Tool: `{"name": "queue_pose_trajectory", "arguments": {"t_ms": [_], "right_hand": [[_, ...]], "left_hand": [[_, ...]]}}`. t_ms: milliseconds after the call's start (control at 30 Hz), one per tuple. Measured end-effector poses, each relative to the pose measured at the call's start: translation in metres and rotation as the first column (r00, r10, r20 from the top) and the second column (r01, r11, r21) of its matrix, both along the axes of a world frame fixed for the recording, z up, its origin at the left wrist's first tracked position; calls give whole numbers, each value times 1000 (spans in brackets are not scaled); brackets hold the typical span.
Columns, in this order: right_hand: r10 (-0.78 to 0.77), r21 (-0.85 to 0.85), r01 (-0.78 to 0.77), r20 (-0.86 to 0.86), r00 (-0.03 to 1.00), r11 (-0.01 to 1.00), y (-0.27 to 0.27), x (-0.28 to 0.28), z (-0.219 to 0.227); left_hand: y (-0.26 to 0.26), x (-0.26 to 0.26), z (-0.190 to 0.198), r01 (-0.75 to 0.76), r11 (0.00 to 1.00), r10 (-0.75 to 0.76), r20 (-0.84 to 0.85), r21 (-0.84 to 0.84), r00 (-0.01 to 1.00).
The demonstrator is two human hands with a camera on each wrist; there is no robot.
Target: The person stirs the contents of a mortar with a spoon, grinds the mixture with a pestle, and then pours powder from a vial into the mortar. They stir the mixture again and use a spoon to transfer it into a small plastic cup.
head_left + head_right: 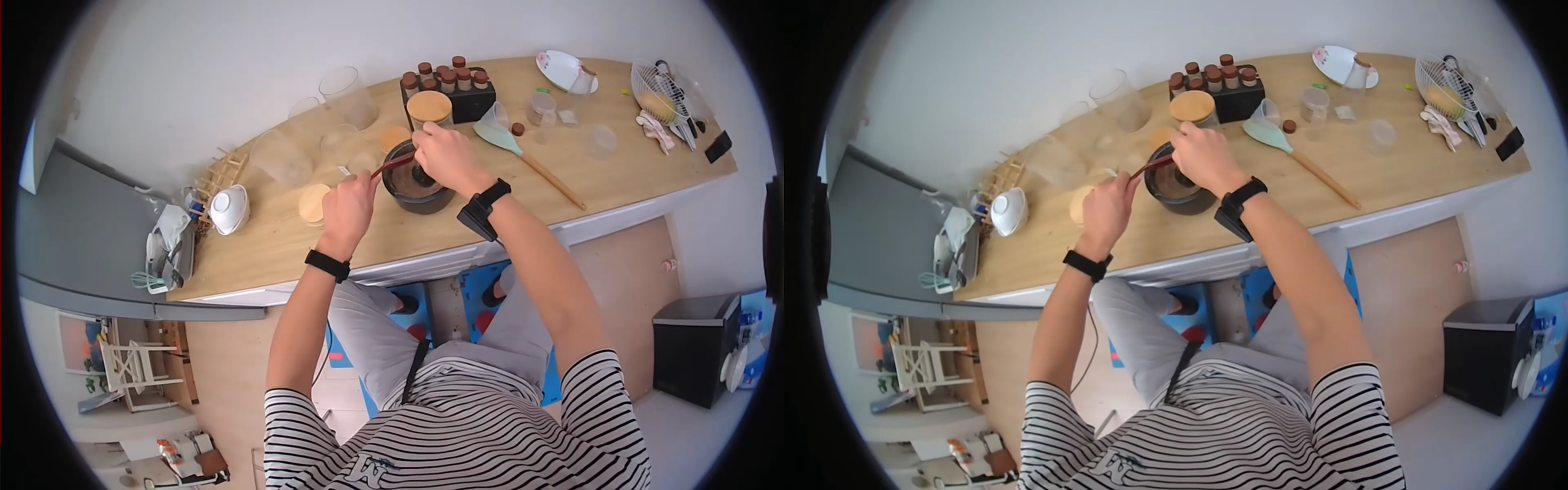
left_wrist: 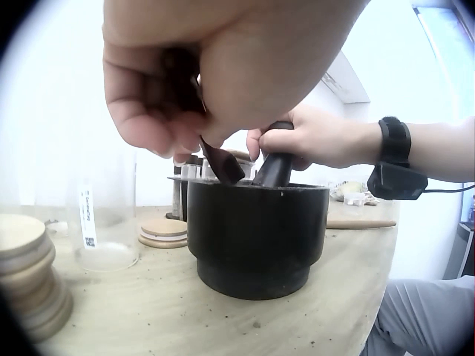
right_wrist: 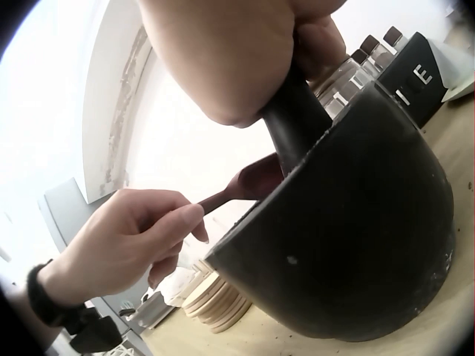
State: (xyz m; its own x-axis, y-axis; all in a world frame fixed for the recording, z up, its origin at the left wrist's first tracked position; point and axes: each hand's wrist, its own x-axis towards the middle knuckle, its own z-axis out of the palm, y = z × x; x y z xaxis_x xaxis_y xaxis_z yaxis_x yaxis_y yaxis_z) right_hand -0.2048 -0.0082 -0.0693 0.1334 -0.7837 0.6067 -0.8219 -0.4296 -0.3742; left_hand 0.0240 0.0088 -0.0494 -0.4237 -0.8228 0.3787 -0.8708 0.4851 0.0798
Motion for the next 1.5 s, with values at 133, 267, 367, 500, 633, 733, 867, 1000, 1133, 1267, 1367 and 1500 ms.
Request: {"name": "queue_pose_trajectory", "arguments": {"t_ms": [133,267,367,500,633,733,867,1000,1133,1267,1367,1500], "right_hand": [[-5,-34,12,185,983,999,-6,-3,8],[-26,-2,27,222,975,1000,-6,-13,32],[-7,-19,12,239,971,1000,-3,-20,38],[-23,-7,26,275,961,1000,-3,-25,39],[-6,15,2,280,960,1000,0,-28,39],[-11,36,1,277,961,999,-1,-28,36],[11,-23,-5,265,964,1000,-4,-26,32],[104,-40,-99,145,984,994,-3,-24,30],[170,-20,-170,-17,985,985,-4,-13,29],[128,16,-128,-8,992,992,-1,-11,27],[108,40,-108,13,994,993,0,-15,31],[181,115,-178,-17,983,977,-1,-6,34]], "left_hand": [[-4,12,14,45,999,-43,130,-14,991],[-2,17,46,117,992,-103,218,-52,971],[-2,14,81,200,978,-171,317,-62,933],[-10,0,110,365,931,-322,472,1,821],[-15,-19,112,491,870,-410,619,46,669],[-24,-35,94,519,855,-348,761,17,548],[-25,-39,85,484,875,-327,721,-13,611],[-24,-26,119,469,882,-376,677,52,632],[-37,-30,99,515,851,-446,653,99,612],[-47,-33,74,466,881,-407,633,81,659],[-44,-21,103,351,930,-352,553,112,755],[-48,-7,124,302,943,-330,529,142,782]]}}
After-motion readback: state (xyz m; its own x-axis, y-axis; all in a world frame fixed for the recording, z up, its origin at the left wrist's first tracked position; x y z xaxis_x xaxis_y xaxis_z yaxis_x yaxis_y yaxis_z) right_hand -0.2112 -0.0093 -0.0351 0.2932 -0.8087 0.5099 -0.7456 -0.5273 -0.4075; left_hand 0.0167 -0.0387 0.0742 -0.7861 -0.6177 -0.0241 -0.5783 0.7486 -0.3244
